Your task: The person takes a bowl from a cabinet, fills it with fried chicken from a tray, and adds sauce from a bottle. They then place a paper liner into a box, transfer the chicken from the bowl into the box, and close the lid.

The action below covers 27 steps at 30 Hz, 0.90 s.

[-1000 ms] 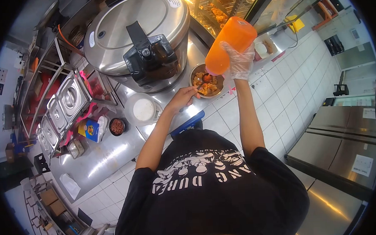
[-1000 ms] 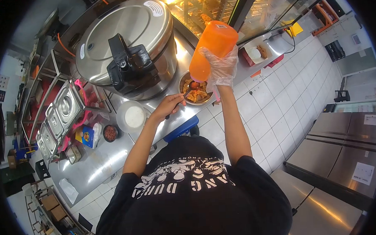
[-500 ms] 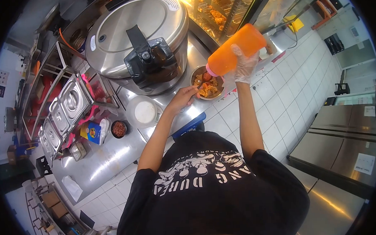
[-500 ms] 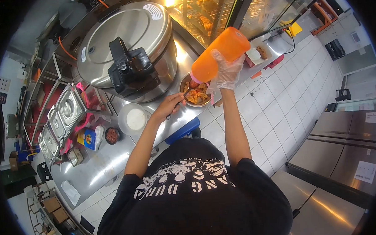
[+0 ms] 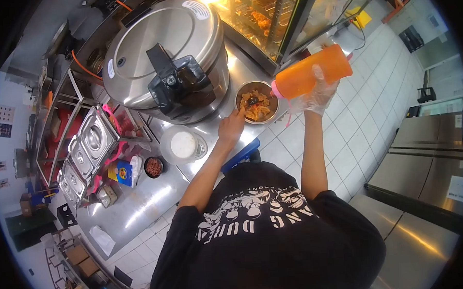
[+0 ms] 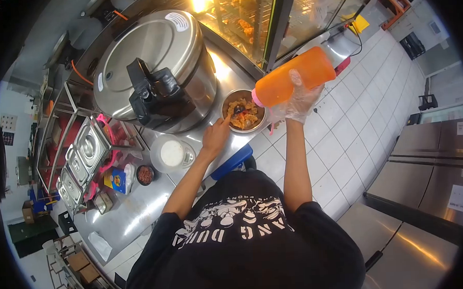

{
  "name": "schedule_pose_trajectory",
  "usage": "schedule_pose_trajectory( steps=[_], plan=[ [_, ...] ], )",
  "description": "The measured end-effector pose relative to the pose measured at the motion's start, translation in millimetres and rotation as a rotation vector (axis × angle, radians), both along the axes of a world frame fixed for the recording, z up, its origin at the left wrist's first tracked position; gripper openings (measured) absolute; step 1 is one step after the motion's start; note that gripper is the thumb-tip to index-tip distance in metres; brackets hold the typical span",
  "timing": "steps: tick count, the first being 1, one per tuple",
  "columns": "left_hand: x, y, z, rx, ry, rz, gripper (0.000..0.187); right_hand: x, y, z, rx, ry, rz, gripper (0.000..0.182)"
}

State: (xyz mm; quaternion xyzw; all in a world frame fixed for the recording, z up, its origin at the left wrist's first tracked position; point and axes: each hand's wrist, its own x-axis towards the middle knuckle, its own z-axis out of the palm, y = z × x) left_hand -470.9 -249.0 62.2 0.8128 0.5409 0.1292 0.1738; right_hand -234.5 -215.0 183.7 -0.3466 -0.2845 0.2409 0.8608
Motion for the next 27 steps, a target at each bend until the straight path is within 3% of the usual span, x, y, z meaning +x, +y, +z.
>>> schedule_pose_trajectory(
  steps=[2,5,9,12,15,18,21,24,27],
  plan=[
    [6,-4,15,0.043,-0.012,0.016,0.036,8,5,4,0.001,0.006,-0.008,0.067],
    [1,2,-6,0.005,0.115,0.026,0.037,7,-10,-2,0.001,0.046,0.055,0.067],
    [-5,-13,19,0.207,-0.018,-0.003,0.043,8,-13,3,0.015,0.039,0.052,0.066],
    [-14,-19,-9,0.182,0.113,-0.012,0.047,4,-13,-3,0.001,0.081,0.043,0.067],
    [-9,-26,5,0.263,0.03,-0.003,0.049,9,-3,-7,0.012,0.099,0.045,0.067],
    [-15,-21,-20,0.183,0.184,0.016,0.051,-3,-7,-13,-0.009,0.111,0.064,0.068],
    [-9,-29,4,0.279,0.048,-0.011,0.053,2,0,-8,0.009,0.097,0.083,0.07],
    [-18,-24,-22,0.255,0.11,0.001,0.054,-9,-8,-7,0.027,0.087,0.133,0.071],
    [-14,-27,-13,0.193,0.091,0.004,0.054,-6,-11,-12,0.016,0.09,0.118,0.072]
  ],
)
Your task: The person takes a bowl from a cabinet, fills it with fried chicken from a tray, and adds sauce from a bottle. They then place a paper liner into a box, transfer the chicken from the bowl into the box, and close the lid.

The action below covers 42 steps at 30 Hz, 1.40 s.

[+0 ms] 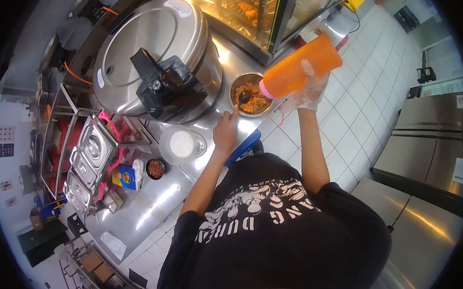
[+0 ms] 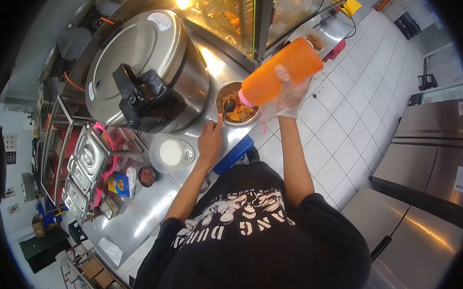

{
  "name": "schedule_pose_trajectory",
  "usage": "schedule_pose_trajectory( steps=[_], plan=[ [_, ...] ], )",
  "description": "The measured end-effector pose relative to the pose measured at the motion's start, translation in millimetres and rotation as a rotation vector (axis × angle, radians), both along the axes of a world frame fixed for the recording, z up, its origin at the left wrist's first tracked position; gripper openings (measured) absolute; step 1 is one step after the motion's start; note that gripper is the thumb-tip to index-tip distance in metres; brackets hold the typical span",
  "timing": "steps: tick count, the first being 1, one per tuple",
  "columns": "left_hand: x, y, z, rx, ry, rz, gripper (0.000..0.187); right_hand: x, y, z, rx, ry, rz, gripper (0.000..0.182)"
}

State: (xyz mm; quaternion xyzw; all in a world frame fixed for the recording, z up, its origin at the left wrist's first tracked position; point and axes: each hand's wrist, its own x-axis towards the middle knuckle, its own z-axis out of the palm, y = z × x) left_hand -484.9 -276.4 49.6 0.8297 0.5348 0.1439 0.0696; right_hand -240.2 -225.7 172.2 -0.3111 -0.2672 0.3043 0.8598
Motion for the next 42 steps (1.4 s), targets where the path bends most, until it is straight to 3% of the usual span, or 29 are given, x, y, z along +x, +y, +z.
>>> schedule_pose_trajectory(
  steps=[33,38,42],
  plan=[
    [-5,-5,2,0.05,-0.049,-0.037,0.054,0,10,-19,0.006,0.066,-0.092,0.068],
    [-6,-6,2,-0.053,-0.066,-0.004,0.051,-1,0,-14,-0.013,0.093,-0.105,0.066],
    [-5,6,3,-0.215,-0.266,0.041,0.048,0,1,-13,-0.05,0.092,-0.127,0.062]
  ],
)
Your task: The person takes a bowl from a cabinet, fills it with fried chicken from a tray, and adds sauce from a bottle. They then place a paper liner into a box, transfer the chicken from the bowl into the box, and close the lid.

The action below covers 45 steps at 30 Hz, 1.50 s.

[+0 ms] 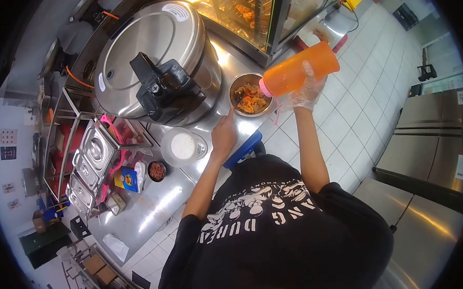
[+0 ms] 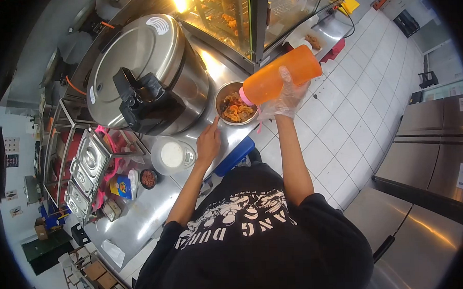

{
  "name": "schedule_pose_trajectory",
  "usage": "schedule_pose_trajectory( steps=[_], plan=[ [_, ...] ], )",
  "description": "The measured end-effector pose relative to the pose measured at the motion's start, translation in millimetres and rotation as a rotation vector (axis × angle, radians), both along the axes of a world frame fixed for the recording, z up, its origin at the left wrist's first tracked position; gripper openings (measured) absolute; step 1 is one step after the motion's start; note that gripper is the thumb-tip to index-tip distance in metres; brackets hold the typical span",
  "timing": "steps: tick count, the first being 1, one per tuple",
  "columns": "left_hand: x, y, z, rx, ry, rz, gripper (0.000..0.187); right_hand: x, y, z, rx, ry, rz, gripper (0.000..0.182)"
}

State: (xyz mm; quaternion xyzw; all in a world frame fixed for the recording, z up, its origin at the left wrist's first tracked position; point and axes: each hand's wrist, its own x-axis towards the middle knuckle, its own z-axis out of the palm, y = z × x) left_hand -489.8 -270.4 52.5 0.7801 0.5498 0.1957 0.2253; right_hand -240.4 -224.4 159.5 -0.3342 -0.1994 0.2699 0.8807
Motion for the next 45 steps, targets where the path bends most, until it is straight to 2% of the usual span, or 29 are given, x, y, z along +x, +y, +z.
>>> schedule_pose_trajectory(
  steps=[1,2,4,5,7,8,10,13,16,23,26,28,29,31,34,35,37,38,40,42,44,45],
  plan=[
    [0,0,2,-0.011,-0.121,0.01,0.048,-2,-1,-1,-0.032,-0.023,-0.029,0.058],
    [0,3,4,-0.008,-0.119,0.015,0.048,-1,1,-3,-0.029,-0.022,-0.024,0.058],
    [3,4,10,-0.453,-0.444,0.039,0.047,2,0,-10,0.002,0.179,0.018,0.058],
    [5,4,13,-0.448,-0.448,0.042,0.047,0,1,-13,0.005,0.176,0.023,0.058],
    [8,4,20,-0.598,-0.552,0.064,0.047,-5,1,-21,-0.045,0.401,-0.002,0.054],
    [9,5,24,-0.593,-0.554,0.068,0.047,-3,4,-32,-0.043,0.4,0.003,0.054],
    [11,4,33,-0.694,-0.591,0.122,0.047,-2,6,-48,-0.137,0.588,0.037,0.054],
    [17,-1,46,-0.662,-0.665,0.085,0.047,-8,3,-55,-0.278,0.705,0.05,0.054],
    [21,-5,56,-0.653,-0.679,0.093,0.047,-15,-3,-55,-0.291,0.747,0.078,0.056],
    [22,-6,58,-0.693,-0.72,0.096,0.047,-2,1,-67,-0.267,0.684,0.088,0.057],
    [21,-3,36,-0.658,-0.805,0.173,0.043,2,-1,-65,-0.279,0.679,0.038,0.058],
    [21,4,21,-0.478,-0.577,0.152,0.035,8,-3,-63,-0.313,0.649,0.006,0.054],
    [23,7,7,-0.478,-0.581,0.173,0.035,15,-5,-72,-0.325,0.647,0.023,0.054],
    [28,16,-17,-0.095,-0.362,0.153,0.03,27,-6,-93,-0.193,0.658,0.12,0.055],
    [36,23,-25,-0.073,-0.209,0.182,0.031,24,-16,-87,-0.273,0.631,0.145,0.057],
    [37,20,-13,-0.075,-0.206,0.203,0.031,11,-19,-67,-0.298,0.629,0.117,0.057],
    [43,17,16,-0.237,-0.096,0.245,0.037,-1,-26,-60,-0.302,0.58,0.139,0.057],
    [44,11,25,-0.239,-0.101,0.241,0.037,-3,-28,-58,-0.297,0.529,0.142,0.058],
    [41,-9,45,0.425,0.089,0.151,0.048,-12,-32,-57,-0.284,0.531,0.193,0.059],
    [37,-31,67,0.34,-0.009,0.045,0.051,-20,-36,-62,-0.273,0.526,0.231,0.059],
    [36,-52,72,-0.94,-1.351,0.124,0.049,-30,-34,-70,-0.26,0.569,0.296,0.06],
    [34,-57,78,-0.943,-1.362,0.113,0.049,-35,-32,-69,-0.259,0.556,0.291,0.06]
  ],
)
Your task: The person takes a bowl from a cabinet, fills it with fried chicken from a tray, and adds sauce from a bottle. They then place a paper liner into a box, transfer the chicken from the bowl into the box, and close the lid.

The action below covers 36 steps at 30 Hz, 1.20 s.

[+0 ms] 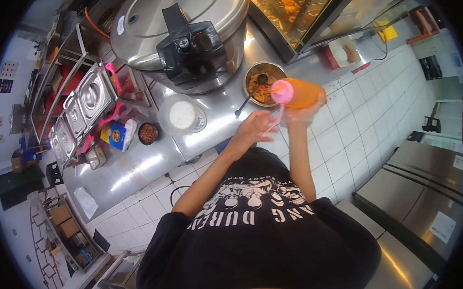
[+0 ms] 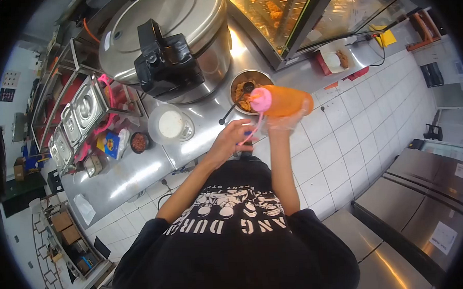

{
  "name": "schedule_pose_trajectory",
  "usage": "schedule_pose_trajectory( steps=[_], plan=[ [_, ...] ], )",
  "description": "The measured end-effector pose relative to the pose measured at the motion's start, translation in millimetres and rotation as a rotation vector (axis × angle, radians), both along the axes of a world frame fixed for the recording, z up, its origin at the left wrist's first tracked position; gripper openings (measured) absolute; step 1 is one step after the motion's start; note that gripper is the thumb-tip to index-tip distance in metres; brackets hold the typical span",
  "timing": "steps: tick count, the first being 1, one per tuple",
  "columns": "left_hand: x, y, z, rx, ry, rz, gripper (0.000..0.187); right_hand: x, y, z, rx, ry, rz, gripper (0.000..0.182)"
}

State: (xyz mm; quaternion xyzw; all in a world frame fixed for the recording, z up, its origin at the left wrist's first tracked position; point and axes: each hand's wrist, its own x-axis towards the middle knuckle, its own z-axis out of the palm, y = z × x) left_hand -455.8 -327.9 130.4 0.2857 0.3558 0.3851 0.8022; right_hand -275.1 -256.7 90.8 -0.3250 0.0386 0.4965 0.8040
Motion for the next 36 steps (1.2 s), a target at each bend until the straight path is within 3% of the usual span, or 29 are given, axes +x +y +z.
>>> schedule_pose_trajectory(
  steps=[3,8,9,12,18,36],
  plan=[
    [-8,-10,17,0.01,0.067,-0.017,0.038,-23,5,20,-0.015,0.027,0.013,0.059],
    [-16,-12,28,0.027,0.117,0.459,0.027,-42,2,34,-0.016,0.057,0.066,0.057],
    [-17,-10,31,0.029,0.116,0.466,0.027,-46,0,34,-0.014,0.056,0.073,0.057],
    [-13,1,48,0.4,0.461,0.65,0.026,-55,-7,35,0.038,0.064,0.139,0.057],
    [-20,6,54,0.516,0.502,0.639,0.029,-63,-16,40,0.085,0.143,0.186,0.056],
    [-18,2,52,0.5,0.503,0.581,0.021,-63,-21,55,0.071,0.104,0.073,0.053]
  ],
)
